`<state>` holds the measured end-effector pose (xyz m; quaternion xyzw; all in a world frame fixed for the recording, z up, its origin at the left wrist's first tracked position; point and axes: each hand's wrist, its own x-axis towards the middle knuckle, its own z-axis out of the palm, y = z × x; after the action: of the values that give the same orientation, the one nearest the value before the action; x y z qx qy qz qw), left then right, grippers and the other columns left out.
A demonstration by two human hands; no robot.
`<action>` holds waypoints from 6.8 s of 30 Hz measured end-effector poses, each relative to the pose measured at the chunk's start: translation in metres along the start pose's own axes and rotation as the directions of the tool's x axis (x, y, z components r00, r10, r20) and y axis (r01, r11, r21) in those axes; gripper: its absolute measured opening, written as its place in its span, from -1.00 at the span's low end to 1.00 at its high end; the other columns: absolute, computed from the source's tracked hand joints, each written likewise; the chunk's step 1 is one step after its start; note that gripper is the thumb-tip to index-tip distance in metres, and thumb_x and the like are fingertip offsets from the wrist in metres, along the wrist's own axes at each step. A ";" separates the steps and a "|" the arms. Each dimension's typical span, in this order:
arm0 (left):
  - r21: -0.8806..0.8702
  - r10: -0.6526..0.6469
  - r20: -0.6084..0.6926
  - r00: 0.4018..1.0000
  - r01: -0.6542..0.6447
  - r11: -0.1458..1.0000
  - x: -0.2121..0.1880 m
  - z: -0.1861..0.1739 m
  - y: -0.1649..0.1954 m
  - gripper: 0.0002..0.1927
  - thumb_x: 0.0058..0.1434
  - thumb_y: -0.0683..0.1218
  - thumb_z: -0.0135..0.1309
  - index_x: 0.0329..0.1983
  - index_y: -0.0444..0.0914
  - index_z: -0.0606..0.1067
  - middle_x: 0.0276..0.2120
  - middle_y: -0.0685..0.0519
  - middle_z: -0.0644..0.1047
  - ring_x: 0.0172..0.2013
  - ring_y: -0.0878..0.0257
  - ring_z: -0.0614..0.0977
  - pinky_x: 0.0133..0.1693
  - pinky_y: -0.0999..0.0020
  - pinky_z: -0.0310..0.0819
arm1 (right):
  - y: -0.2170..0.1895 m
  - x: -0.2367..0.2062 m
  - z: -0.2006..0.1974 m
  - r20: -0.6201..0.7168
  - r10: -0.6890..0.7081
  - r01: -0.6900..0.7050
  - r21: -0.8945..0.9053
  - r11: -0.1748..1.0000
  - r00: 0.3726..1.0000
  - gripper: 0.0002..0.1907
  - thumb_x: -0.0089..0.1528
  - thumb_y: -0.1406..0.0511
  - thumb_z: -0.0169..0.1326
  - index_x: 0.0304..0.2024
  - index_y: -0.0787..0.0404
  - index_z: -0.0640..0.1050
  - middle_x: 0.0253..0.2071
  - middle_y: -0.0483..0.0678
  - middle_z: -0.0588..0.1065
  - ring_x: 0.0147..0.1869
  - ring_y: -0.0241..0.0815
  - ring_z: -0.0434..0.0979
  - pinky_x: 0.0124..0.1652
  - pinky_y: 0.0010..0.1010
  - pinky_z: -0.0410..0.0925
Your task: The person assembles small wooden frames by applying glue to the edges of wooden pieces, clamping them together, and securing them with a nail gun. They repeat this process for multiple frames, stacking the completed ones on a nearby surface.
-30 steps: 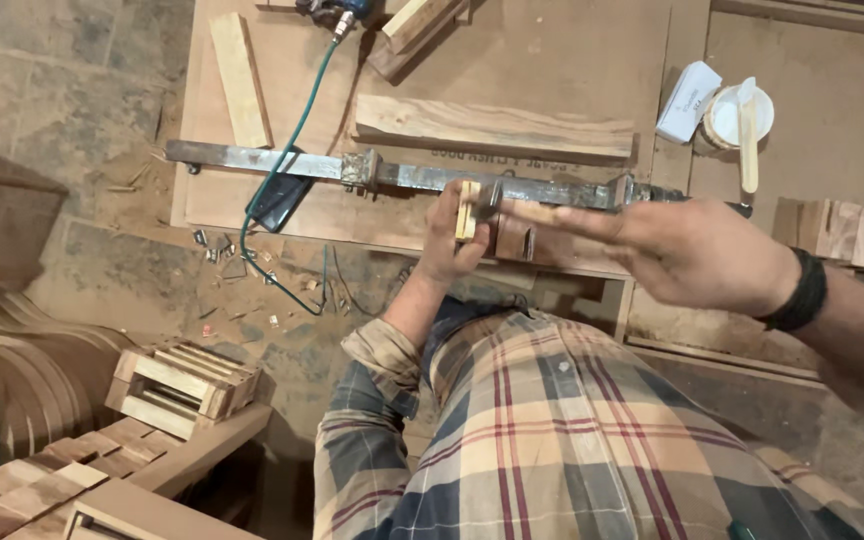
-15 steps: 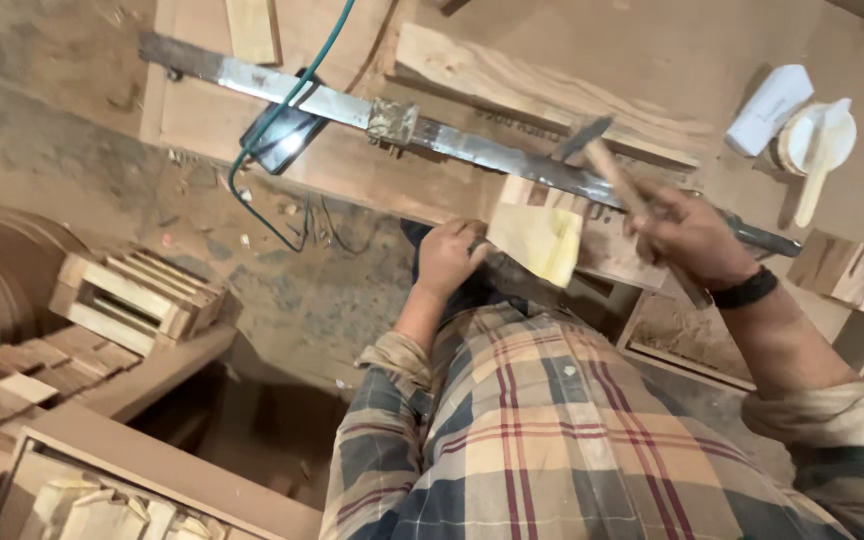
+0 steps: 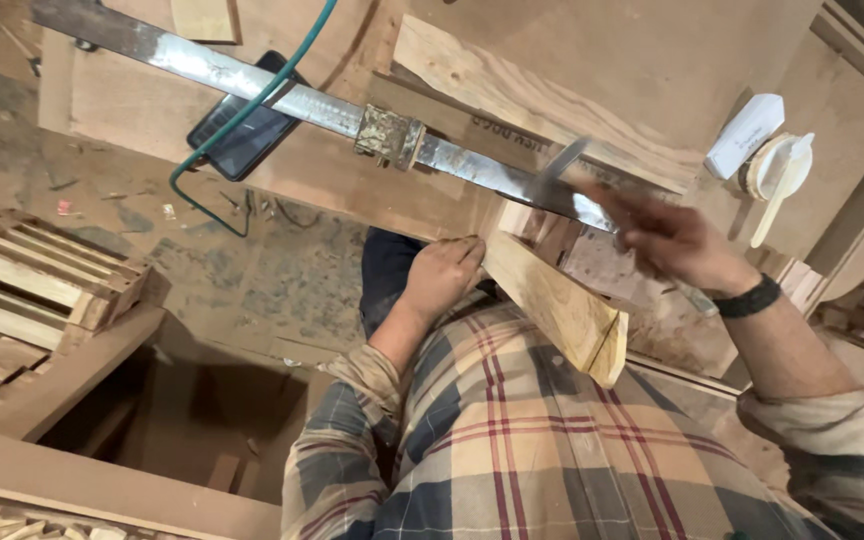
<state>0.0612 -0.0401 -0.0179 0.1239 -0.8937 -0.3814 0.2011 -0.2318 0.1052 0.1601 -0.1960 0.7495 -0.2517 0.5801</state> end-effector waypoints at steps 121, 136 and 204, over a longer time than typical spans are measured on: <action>-0.282 0.299 0.147 0.943 -0.250 0.926 0.084 -0.125 0.141 -0.17 0.10 -0.03 0.26 0.45 -0.28 0.28 0.19 -0.20 0.50 0.19 -0.15 0.55 0.21 0.08 0.48 | -0.128 -0.200 0.084 -0.008 -0.843 0.137 -0.986 0.096 0.538 -0.01 -0.10 -0.15 0.29 0.25 0.21 0.42 0.38 0.27 0.26 0.27 0.24 0.31 0.11 0.08 0.27; -0.327 0.293 0.190 0.937 -0.221 0.919 0.084 -0.131 0.139 -0.18 0.11 -0.09 0.19 0.47 -0.30 0.23 0.23 -0.24 0.47 0.21 -0.18 0.51 0.26 0.07 0.43 | -0.131 -0.190 0.079 0.037 -0.847 0.248 -0.962 0.113 0.530 -0.03 -0.10 -0.16 0.32 0.23 0.20 0.43 0.39 0.24 0.27 0.23 0.26 0.35 0.10 0.06 0.27; -0.186 0.150 -0.146 0.978 -0.176 0.967 0.067 -0.093 0.170 -0.19 0.46 0.37 -0.26 0.30 -0.46 0.35 0.14 -0.33 0.51 0.18 -0.28 0.56 0.23 -0.03 0.44 | 0.005 0.116 -0.056 -0.690 -0.261 -0.071 -0.413 0.908 0.675 -0.24 0.09 0.18 0.16 0.35 0.10 0.31 0.19 0.27 0.43 0.19 0.32 0.43 0.04 0.12 0.29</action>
<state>0.0318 -0.0086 0.1827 0.0541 -0.8434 -0.4416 0.3013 -0.3146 0.0498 0.0787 -0.2343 0.9416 -0.1779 0.1635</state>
